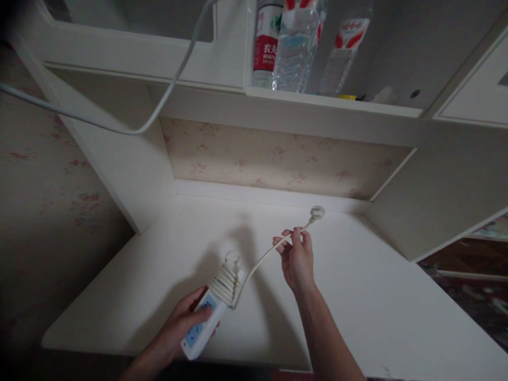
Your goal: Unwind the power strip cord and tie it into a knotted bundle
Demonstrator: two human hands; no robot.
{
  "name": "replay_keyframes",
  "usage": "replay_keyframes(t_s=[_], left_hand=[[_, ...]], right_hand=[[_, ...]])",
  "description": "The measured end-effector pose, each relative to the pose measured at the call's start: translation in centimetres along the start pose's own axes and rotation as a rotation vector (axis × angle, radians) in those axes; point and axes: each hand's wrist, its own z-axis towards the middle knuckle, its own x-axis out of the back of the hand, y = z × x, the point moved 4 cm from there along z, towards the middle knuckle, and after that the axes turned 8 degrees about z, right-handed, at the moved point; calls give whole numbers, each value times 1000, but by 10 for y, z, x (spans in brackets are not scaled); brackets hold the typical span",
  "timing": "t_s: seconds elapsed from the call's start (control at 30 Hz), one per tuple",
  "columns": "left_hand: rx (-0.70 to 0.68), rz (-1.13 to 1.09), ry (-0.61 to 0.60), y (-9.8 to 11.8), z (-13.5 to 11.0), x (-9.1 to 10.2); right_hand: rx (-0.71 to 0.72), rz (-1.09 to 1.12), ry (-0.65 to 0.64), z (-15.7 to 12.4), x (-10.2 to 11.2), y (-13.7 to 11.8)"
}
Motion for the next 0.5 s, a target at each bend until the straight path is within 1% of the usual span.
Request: replay_keyframes(t_s=[0.03, 0.1, 0.2, 0.27, 0.33, 0.43, 0.5], left_hand=[[7, -42, 49, 1, 1, 6], [16, -107, 101, 3, 1, 18], [44, -140, 101, 6, -2, 36], [57, -121, 47, 9, -5, 44], [48, -74, -56, 14, -8, 47], [-27, 37, -208, 30, -15, 45], [-67, 172, -252, 41, -18, 43]], right_hand=[[9, -2, 19, 5, 7, -2], [13, -11, 58, 17, 22, -1], [-8, -26, 97, 37, 42, 4], [-43, -29, 114, 49, 51, 8], [-81, -26, 142, 60, 55, 11], [-109, -7, 183, 74, 51, 12], [-107, 2, 190, 83, 45, 8]])
